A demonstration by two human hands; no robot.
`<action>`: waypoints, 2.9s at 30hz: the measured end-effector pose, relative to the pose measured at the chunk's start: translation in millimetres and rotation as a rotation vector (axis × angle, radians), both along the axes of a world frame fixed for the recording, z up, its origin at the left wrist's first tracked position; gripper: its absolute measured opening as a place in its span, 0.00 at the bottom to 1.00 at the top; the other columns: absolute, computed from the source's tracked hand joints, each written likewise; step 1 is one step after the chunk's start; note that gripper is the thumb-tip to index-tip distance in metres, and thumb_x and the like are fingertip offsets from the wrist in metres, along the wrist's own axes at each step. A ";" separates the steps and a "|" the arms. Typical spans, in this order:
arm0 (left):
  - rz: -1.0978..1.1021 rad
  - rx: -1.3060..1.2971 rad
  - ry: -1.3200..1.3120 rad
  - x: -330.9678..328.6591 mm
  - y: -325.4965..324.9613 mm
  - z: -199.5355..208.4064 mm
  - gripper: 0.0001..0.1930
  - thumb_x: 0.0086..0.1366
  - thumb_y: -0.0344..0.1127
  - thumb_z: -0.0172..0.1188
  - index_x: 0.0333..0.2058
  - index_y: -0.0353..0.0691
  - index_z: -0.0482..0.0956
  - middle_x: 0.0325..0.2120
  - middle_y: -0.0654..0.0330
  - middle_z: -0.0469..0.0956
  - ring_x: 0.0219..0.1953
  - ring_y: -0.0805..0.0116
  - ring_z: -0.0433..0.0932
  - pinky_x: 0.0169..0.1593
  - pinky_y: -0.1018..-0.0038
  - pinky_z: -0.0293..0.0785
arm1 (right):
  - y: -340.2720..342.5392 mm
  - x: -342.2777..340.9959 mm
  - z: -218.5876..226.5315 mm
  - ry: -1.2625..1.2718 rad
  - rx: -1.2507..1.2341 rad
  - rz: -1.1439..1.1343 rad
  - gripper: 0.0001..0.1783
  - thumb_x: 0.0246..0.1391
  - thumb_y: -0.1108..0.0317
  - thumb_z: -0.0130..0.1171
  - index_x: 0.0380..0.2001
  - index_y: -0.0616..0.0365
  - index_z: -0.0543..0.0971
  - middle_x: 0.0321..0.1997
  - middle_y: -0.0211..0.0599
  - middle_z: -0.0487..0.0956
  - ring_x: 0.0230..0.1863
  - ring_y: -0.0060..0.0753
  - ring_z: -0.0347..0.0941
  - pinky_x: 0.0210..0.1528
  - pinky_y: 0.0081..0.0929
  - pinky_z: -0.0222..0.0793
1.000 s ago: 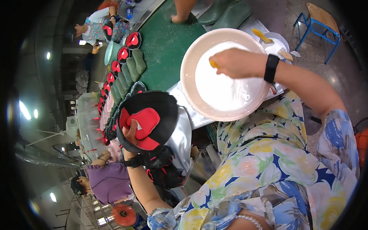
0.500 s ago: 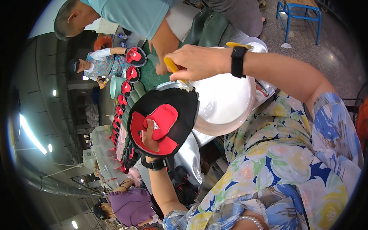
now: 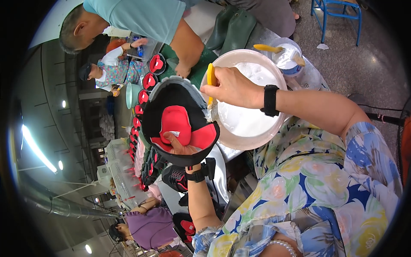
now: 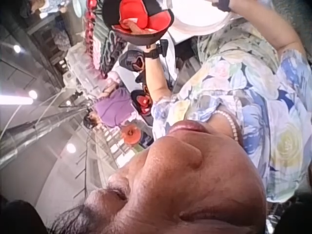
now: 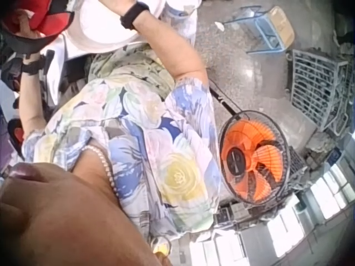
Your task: Applying glue to the interior edges of shoe uppers using a brush on an assembly line.
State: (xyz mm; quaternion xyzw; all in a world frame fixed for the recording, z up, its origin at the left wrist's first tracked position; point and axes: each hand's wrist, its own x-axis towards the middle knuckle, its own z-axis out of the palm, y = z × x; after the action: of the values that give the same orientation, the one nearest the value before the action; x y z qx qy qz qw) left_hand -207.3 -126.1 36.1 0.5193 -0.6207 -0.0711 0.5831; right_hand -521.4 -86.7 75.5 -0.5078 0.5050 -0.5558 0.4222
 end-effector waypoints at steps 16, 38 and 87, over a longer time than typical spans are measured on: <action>-0.375 0.709 0.319 -2.5 13.8 76.4 0.22 0.70 0.34 0.63 0.60 0.35 0.74 0.48 0.52 0.81 0.54 0.61 0.80 0.61 0.64 0.75 | 9.8 -13.5 13.9 -0.074 -0.351 0.144 0.13 0.60 0.63 0.67 0.39 0.60 0.78 0.30 0.39 0.82 0.34 0.30 0.81 0.36 0.26 0.72; -0.436 0.999 0.198 -19.7 57.6 68.1 0.11 0.70 0.36 0.63 0.45 0.35 0.81 0.38 0.63 0.83 0.36 0.74 0.81 0.40 0.76 0.76 | -5.6 -18.1 36.6 0.375 -0.358 0.530 0.11 0.60 0.63 0.62 0.33 0.60 0.75 0.26 0.43 0.79 0.30 0.48 0.79 0.35 0.38 0.73; 0.485 0.599 -0.060 253.8 -157.3 -132.0 0.24 0.65 0.24 0.57 0.60 0.41 0.68 0.46 0.46 0.83 0.48 0.47 0.83 0.50 0.56 0.81 | 9.9 -10.0 -13.2 0.285 0.050 0.160 0.05 0.61 0.75 0.59 0.40 0.63 0.76 0.40 0.37 0.78 0.43 0.27 0.77 0.48 0.23 0.72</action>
State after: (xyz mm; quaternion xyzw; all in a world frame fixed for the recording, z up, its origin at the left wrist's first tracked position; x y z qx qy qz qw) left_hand 46.5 -283.4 -95.9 0.8001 -0.4486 -0.0941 0.3870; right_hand -531.4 -76.8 62.2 -0.6095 0.5314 -0.4299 0.4016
